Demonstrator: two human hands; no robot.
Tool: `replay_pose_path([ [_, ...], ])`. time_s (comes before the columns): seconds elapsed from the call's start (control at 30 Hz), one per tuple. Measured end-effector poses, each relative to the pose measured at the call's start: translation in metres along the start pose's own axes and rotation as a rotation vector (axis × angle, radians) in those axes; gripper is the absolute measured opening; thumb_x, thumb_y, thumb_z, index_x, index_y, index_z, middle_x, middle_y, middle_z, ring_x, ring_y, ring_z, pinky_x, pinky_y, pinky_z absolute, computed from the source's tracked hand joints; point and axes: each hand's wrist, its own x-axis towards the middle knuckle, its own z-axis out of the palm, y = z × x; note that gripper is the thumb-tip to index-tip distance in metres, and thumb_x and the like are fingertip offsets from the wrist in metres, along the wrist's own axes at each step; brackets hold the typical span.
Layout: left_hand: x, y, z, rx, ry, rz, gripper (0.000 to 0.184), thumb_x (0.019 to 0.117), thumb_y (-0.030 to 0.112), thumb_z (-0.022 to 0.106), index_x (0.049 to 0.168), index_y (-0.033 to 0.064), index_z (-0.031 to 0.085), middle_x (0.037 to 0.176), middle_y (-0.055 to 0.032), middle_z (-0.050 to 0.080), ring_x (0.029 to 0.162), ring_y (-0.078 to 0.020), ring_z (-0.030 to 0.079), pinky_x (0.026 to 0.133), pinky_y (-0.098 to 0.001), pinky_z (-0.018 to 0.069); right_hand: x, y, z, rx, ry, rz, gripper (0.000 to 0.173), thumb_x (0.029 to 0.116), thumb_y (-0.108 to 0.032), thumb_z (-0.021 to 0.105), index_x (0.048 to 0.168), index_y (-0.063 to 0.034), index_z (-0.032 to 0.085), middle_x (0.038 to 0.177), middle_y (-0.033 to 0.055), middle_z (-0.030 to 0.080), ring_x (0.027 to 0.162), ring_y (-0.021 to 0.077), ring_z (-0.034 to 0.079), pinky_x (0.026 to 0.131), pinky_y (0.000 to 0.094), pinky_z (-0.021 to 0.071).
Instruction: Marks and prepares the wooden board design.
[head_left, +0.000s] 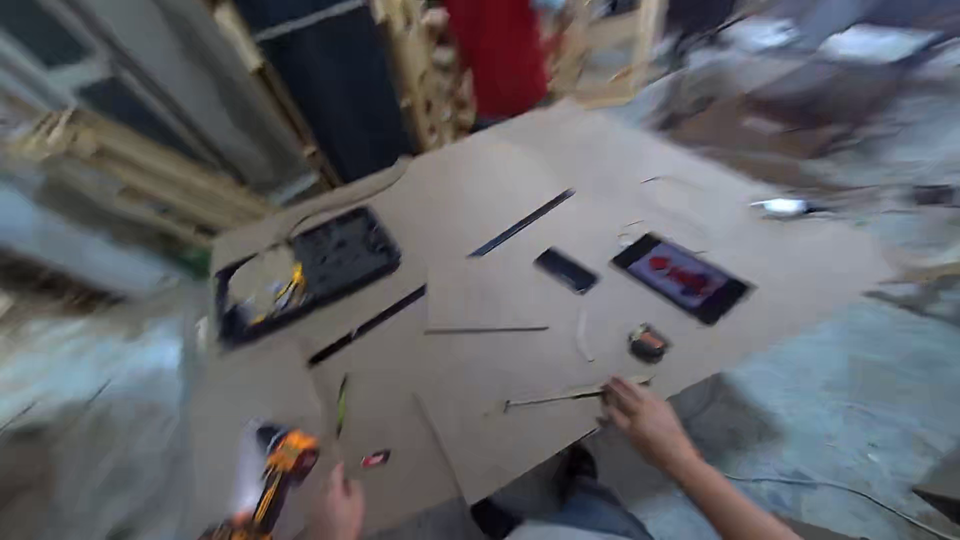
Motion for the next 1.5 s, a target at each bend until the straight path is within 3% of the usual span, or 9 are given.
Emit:
replay_pose_path([
  [0.17, 0.006, 0.029, 0.028, 0.08, -0.13, -0.303, 0.052, 0.1038, 0.029, 0.053, 0.153, 0.0116, 0.048, 0.128, -0.0147, 0.069, 0.114, -0.0311, 0.069, 0.098, -0.053, 0.0554, 0.015, 0.054, -0.009, 0.08, 0.047, -0.043, 0.054, 0.1022, -0.039, 0.054, 0.147, -0.0095, 0.057, 0.155, 0.0168, 0.05, 0.143, 0.04, 0.047, 0.117, 0.064, 0.0356],
  [0.33, 0.063, 0.066, 0.017, 0.167, -0.073, -0.317, 0.047, 0.1028, 0.024, 0.055, 0.146, 0.0046, 0.054, 0.133, -0.0259, 0.063, 0.122, -0.0418, 0.063, 0.102, -0.0612, 0.0504, 0.016, 0.088, -0.045, 0.044, 0.005, -0.066, 0.049, 0.1031, -0.036, 0.056, 0.144, -0.009, 0.059, 0.151, 0.0152, 0.054, 0.139, 0.0371, 0.052, 0.117, 0.0601, 0.0381],
  [0.47, 0.102, 0.085, 0.022, 0.346, -0.255, -0.422, 0.049, 0.1009, 0.025, 0.058, 0.139, -0.0058, 0.054, 0.131, -0.032, 0.062, 0.122, -0.0467, 0.062, 0.101, -0.0648, 0.0493, 0.004, 0.112, -0.061, -0.016, -0.044, -0.088, 0.047, 0.103, -0.035, 0.057, 0.141, -0.0082, 0.062, 0.148, 0.0131, 0.058, 0.138, 0.0328, 0.054, 0.117, 0.0559, 0.0391],
  [0.77, 0.159, 0.035, 0.051, 0.458, -0.186, -0.443, 0.039, 0.0958, 0.028, 0.064, 0.116, -0.005, 0.068, 0.124, -0.0286, 0.067, 0.12, -0.0429, 0.064, 0.096, -0.0644, 0.0519, 0.044, 0.035, -0.015, -0.072, -0.168, -0.247, 0.046, 0.106, -0.04, 0.048, 0.146, -0.0192, 0.058, 0.15, 0.0062, 0.057, 0.144, 0.0258, 0.047, 0.122, 0.0542, 0.0326],
  [0.93, 0.155, 0.063, 0.017, 0.229, -0.203, -0.216, 0.042, 0.0942, 0.032, 0.071, 0.114, -0.0059, 0.068, 0.111, -0.0322, 0.067, 0.11, -0.0493, 0.064, 0.093, -0.0705, 0.0489, 0.016, -0.002, 0.005, -0.035, -0.186, -0.118, 0.027, 0.0998, -0.038, 0.063, 0.113, -0.0164, 0.072, 0.106, 0.0076, 0.071, 0.109, 0.0279, 0.066, 0.105, 0.0502, 0.0477],
  [1.07, 0.096, 0.105, 0.013, -0.15, -0.205, 0.092, 0.033, 0.0969, 0.018, 0.065, 0.123, -0.0024, 0.063, 0.087, -0.0181, 0.072, 0.073, -0.0315, 0.072, 0.071, -0.0559, 0.06, -0.039, -0.024, 0.015, 0.21, -0.254, 0.125, 0.032, 0.1014, -0.042, 0.061, 0.122, -0.0187, 0.069, 0.114, 0.0066, 0.068, 0.094, 0.0251, 0.07, 0.08, 0.0512, 0.0591],
  [1.13, 0.06, 0.12, 0.029, -0.458, -0.32, 0.278, 0.026, 0.094, 0.009, 0.063, 0.117, -0.003, 0.064, 0.08, -0.0106, 0.07, 0.064, -0.0198, 0.068, 0.062, -0.0413, 0.06, -0.061, -0.034, 0.021, 0.33, -0.247, 0.217, 0.038, 0.1012, -0.044, 0.062, 0.128, -0.0174, 0.068, 0.12, 0.0076, 0.067, 0.097, 0.0251, 0.07, 0.084, 0.0525, 0.0594],
  [1.33, -0.016, 0.173, 0.086, -0.708, -0.641, 0.54, 0.018, 0.0922, 0.013, 0.065, 0.106, 0.006, 0.074, 0.093, -0.0046, 0.075, 0.076, -0.0154, 0.071, 0.071, -0.0361, 0.0627, -0.101, -0.062, 0.046, 0.435, -0.357, 0.383, 0.03, 0.1038, -0.043, 0.057, 0.12, -0.0217, 0.073, 0.102, 0.0036, 0.075, 0.095, 0.0233, 0.073, 0.085, 0.0541, 0.0587],
  [1.5, -0.031, 0.208, 0.12, -0.629, -0.629, 0.684, 0.015, 0.0919, 0.01, 0.069, 0.106, 0.0082, 0.074, 0.095, -0.0007, 0.074, 0.079, -0.0099, 0.069, 0.074, -0.0297, 0.0609, -0.11, -0.078, 0.054, 0.485, -0.4, 0.446, 0.028, 0.1041, -0.043, 0.056, 0.114, -0.0238, 0.073, 0.094, 0.0016, 0.075, 0.089, 0.0219, 0.073, 0.079, 0.0523, 0.0589],
])
